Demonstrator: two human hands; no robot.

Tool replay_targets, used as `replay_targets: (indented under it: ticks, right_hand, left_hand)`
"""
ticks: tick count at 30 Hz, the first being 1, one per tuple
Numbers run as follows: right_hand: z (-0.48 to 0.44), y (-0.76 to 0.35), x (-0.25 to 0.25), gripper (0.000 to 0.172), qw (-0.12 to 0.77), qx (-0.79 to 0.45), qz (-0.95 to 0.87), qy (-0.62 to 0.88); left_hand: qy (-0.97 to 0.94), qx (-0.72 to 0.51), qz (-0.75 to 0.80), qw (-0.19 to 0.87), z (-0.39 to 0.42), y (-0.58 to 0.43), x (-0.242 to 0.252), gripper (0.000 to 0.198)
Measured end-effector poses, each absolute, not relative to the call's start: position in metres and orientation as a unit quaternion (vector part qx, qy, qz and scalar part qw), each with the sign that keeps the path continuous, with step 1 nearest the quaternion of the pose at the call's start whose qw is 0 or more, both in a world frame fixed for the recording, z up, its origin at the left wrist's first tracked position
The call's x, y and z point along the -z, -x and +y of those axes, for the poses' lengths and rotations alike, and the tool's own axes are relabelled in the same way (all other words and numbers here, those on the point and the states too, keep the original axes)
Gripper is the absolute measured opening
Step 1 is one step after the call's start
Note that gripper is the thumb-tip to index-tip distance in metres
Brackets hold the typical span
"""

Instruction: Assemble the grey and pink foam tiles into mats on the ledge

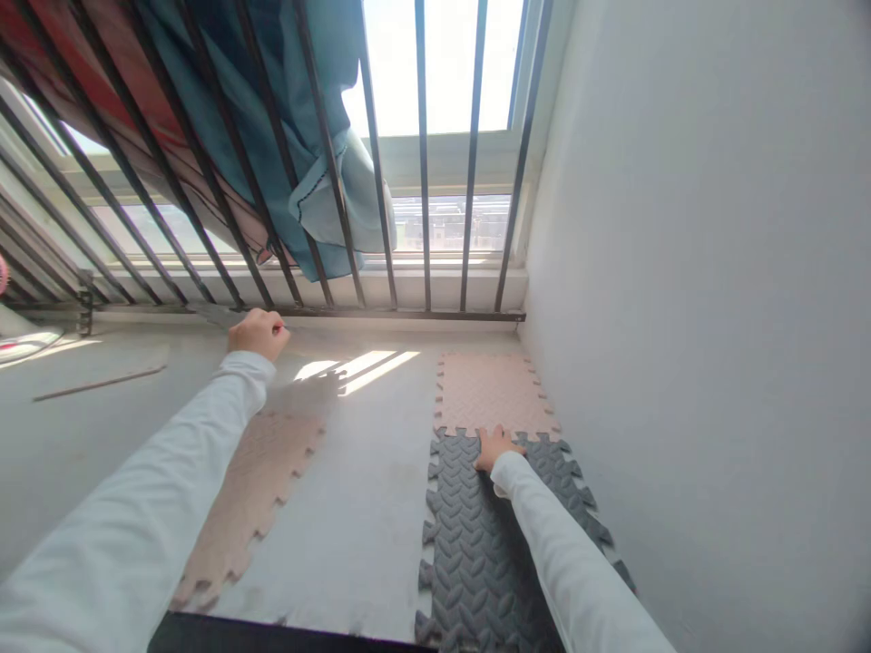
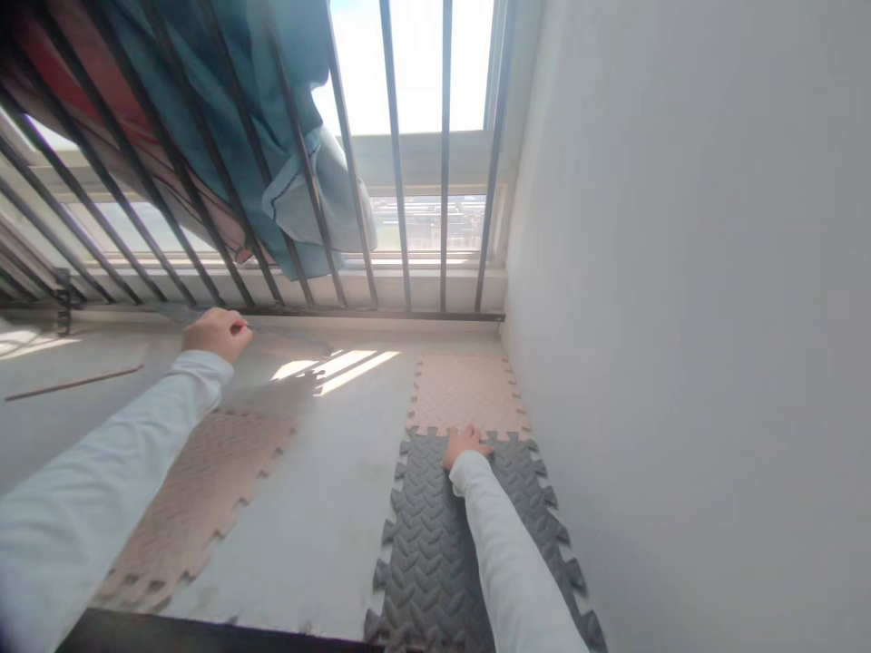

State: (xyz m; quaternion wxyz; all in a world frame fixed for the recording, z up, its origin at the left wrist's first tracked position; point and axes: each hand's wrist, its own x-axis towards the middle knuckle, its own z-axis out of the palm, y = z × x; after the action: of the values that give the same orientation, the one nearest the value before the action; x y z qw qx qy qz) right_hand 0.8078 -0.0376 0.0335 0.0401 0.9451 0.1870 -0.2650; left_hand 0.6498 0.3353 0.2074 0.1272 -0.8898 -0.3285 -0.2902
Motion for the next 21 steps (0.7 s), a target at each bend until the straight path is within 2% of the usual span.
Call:
replay_targets:
  ticks: [4,8,11,14,17,21]
  right_hand:
    - [-0.037,-0.807,-0.034,0.08,0.034,0.262,0.191,-0.945]
    - [-0.037,-0.808,-0.032,0.079,0.043,0.264,0.188,-0.945]
    - [-0.038,-0.809,-0.031,0.077,0.056,0.264,0.199,-0.942]
    - [-0.04,-0.81,-0.03,0.077,0.063,0.257,0.212,-0.941]
    - [-0.04,-0.812,-0.027,0.077,0.069,0.256,0.219,-0.939]
    - [-0.039,-0.818,-0.018,0.078,0.075,0.248,0.223,-0.94]
  left_hand:
    - [0.853,0.394,-0.319,0.121,0.365,-0.556,-0.17,0.02]
    - [0.821,0.466,-0.331,-0.005,0.364,-0.456,-0.094,0.018]
    - [0.803,0.443,-0.387,-0.098,0.35,-0.4,-0.037,0.02]
    - [0.794,0.387,-0.447,-0.141,0.336,-0.367,-0.001,0.021]
    - [0.799,0.339,-0.474,-0.144,0.327,-0.354,0.009,0.021]
    - [0.825,0.286,-0.476,-0.108,0.323,-0.35,-0.001,0.016]
